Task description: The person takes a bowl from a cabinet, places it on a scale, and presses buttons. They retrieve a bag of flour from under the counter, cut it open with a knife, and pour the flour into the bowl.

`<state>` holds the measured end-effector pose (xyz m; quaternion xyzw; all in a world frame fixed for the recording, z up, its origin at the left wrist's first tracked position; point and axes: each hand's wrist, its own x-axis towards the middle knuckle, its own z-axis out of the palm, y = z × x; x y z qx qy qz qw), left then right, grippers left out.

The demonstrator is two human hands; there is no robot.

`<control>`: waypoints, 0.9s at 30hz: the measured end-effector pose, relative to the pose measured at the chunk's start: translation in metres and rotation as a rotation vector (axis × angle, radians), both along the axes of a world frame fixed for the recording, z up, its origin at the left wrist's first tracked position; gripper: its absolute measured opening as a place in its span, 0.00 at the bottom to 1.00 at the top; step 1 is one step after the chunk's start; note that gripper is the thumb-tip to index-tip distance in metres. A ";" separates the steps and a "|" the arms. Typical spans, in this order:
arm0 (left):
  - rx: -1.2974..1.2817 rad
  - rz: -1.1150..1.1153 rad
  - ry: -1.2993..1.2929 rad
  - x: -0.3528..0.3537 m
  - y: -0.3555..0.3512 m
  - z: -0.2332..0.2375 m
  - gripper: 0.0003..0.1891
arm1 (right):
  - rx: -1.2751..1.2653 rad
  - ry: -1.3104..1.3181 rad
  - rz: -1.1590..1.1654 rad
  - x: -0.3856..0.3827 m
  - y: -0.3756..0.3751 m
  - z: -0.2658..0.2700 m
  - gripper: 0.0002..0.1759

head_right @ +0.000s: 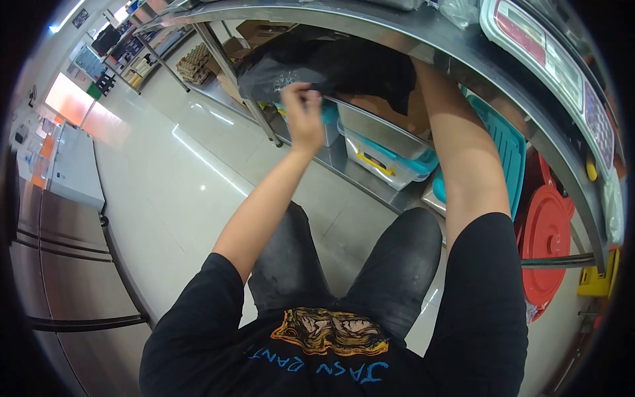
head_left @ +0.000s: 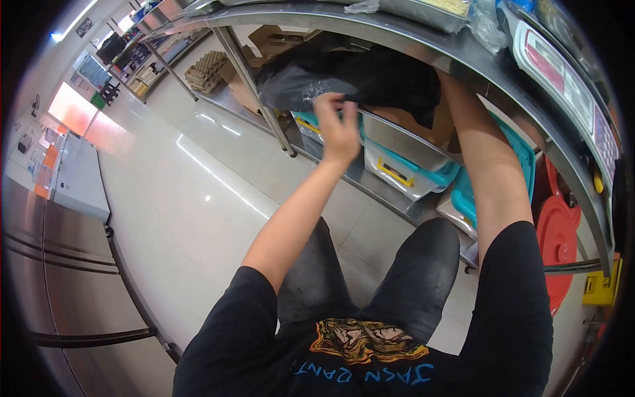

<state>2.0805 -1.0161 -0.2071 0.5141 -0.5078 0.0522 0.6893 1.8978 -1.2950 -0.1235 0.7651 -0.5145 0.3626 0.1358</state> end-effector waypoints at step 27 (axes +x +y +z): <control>0.518 -0.350 1.115 0.255 -0.081 -0.037 0.16 | -0.067 0.083 -0.117 -0.179 -0.012 -0.017 0.29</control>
